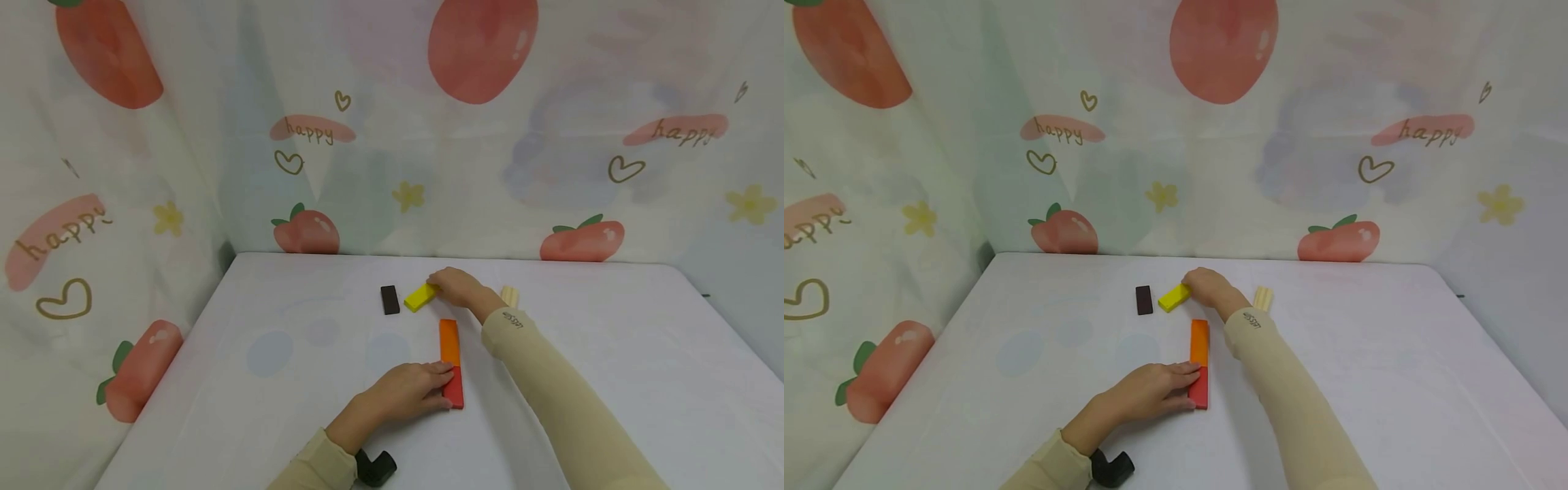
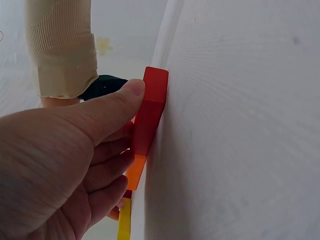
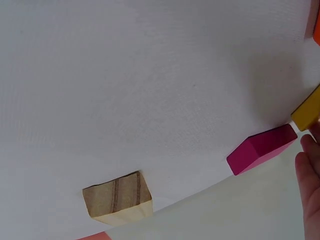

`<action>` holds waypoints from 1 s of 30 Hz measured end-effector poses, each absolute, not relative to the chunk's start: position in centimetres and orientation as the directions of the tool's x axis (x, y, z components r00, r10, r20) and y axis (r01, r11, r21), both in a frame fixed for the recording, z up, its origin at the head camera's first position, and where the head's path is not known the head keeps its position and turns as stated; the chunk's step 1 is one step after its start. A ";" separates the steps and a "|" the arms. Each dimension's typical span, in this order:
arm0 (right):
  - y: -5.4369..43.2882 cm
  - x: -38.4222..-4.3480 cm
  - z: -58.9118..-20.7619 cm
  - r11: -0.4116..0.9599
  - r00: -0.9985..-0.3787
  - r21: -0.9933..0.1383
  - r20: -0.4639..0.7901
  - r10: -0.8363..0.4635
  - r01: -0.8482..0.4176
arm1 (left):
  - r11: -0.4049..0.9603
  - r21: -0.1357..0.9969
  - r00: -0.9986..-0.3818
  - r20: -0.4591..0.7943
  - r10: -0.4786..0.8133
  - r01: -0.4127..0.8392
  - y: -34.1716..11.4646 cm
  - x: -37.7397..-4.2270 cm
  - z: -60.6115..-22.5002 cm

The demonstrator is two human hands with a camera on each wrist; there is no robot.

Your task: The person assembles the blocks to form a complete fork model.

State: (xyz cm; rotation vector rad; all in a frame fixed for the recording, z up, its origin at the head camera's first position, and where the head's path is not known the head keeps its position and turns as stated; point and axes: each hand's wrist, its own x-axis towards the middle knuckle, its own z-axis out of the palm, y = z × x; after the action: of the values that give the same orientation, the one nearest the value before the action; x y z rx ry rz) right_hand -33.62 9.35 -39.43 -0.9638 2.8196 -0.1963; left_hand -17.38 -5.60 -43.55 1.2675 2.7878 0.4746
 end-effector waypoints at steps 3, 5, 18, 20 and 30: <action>9.6 -33.5 -39.4 0.780 -0.779 -0.175 -0.095 -0.620 -0.600 | 0.620 0.299 -0.667 0.079 0.741 0.725 -5.6 -17.4 -43.6; 9.7 -33.5 -39.5 0.778 -0.777 -0.177 -0.091 -0.623 -0.603 | 0.619 0.301 -0.666 0.078 0.742 0.726 -5.5 -17.3 -43.6; 10.6 -33.2 -39.9 0.785 -0.789 -0.199 -0.081 -0.609 -0.586 | 0.623 0.312 -0.671 0.068 0.738 0.717 -5.5 -17.4 -43.5; 10.7 -33.2 -39.9 0.783 -0.787 -0.194 -0.077 -0.613 -0.591 | 0.621 0.307 -0.669 0.074 0.740 0.721 -5.5 -17.4 -43.6; 11.1 -32.7 -40.3 0.796 -0.804 -0.198 -0.056 -0.592 -0.572 | 0.624 0.301 -0.670 0.073 0.739 0.721 -5.4 -17.2 -43.4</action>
State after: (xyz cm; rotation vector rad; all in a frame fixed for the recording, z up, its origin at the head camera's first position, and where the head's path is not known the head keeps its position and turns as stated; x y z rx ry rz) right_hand -32.75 11.15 -40.33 -0.9324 2.8671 -0.2611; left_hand -17.25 -5.43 -43.41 1.2509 2.7788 0.4755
